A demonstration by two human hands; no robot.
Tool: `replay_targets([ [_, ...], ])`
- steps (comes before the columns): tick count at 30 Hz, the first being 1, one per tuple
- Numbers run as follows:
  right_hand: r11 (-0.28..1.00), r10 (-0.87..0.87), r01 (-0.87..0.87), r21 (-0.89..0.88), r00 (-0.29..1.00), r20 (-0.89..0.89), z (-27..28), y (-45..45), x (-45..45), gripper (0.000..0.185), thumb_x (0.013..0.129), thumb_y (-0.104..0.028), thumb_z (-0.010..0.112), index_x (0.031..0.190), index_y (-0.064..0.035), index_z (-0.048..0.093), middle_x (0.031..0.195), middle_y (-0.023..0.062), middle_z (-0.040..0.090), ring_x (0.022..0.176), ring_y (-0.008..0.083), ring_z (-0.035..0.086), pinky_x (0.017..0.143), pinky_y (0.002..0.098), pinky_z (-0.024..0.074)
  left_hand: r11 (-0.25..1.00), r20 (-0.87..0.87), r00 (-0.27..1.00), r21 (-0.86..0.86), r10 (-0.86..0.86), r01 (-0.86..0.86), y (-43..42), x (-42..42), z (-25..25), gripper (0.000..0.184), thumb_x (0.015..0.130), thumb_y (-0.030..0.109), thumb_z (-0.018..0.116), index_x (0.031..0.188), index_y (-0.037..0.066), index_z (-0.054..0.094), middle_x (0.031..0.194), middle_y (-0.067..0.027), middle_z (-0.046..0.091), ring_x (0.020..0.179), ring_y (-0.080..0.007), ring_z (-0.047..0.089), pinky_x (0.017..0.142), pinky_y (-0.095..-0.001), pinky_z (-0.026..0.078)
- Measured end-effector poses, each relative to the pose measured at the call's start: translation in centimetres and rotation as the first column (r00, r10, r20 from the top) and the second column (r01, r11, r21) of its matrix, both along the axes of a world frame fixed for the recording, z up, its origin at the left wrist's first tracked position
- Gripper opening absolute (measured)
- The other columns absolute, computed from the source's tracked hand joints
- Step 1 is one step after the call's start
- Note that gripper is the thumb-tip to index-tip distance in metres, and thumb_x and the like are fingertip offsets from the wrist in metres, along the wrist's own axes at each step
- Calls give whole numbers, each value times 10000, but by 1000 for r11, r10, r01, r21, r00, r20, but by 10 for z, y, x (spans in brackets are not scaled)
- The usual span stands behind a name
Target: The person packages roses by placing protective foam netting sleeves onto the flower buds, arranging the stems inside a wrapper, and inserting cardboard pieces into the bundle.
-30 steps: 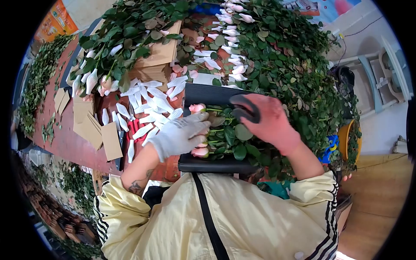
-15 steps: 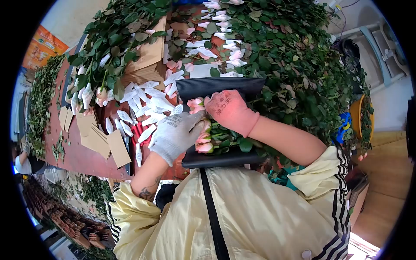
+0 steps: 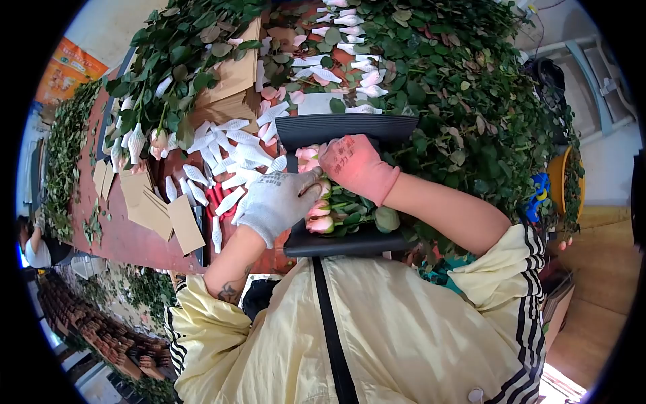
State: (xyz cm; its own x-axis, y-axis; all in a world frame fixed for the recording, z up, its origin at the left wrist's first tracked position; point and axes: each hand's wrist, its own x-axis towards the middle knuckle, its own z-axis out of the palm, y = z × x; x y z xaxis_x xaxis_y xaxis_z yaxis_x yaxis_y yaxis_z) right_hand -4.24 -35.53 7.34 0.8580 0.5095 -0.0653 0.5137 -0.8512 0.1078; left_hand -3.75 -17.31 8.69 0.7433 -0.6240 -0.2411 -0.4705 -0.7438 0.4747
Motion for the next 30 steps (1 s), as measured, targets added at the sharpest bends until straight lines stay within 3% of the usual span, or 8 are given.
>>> replay_targets([
  [2,992,113,-107,-73,989,91,-7,-6,0,214,781,-128,518,958,-34,594,741,36,621,687,205,628,541,311,474,1000,21,1000,-24,-15,15,2,3,-2,311,860,319,558,1093,139,658,752,-148,645,659,-285,635,617,-368,488],
  [9,978,-52,16,210,984,169,51,-23,-38,181,750,-263,595,867,-130,561,761,30,593,750,214,616,629,354,476,881,-168,978,-472,-127,33,24,28,-43,288,861,187,545,1123,127,651,798,-121,660,692,-227,641,653,-319,492],
  [16,996,-64,75,39,974,-215,25,-4,-49,309,755,-370,613,951,-138,552,917,33,561,881,204,587,739,366,453,927,-226,956,-363,-190,98,20,39,-34,358,842,273,569,1167,133,630,894,-111,678,776,-207,653,725,-313,497],
  [20,991,-41,47,127,998,-54,2,1,-48,263,748,-337,606,917,-151,531,850,13,552,849,196,579,708,354,428,976,-307,947,-216,-95,28,18,27,-17,447,804,357,608,1193,138,612,872,-111,678,788,-239,653,739,-336,495],
  [22,994,-52,59,95,996,-73,5,2,-48,254,753,-333,601,915,-152,527,832,7,549,840,189,575,710,352,418,972,-110,981,-192,-159,136,14,24,-10,498,759,287,689,1200,74,602,762,-77,671,675,-150,635,643,-276,489],
  [25,986,-80,81,144,997,-12,-2,-2,-56,258,751,-321,617,919,-136,554,845,29,562,848,208,570,750,371,412,938,162,948,-172,-275,302,16,18,-30,502,762,368,647,1210,145,597,786,-92,668,658,-248,634,615,-364,485],
  [28,933,-183,199,299,980,-81,21,-7,-71,390,698,-303,686,1044,-140,608,1026,62,604,993,245,562,858,364,420,978,210,955,10,-207,210,28,9,-18,511,805,469,552,1235,193,560,924,-116,654,892,-299,616,735,-400,489],
  [30,880,-108,178,441,978,-180,56,-18,-81,420,658,-223,717,1058,-138,620,1081,73,594,1031,256,543,898,373,414,960,36,996,-273,77,-64,63,21,-10,513,797,418,594,1215,122,565,995,-131,637,965,-315,584,802,-400,473],
])
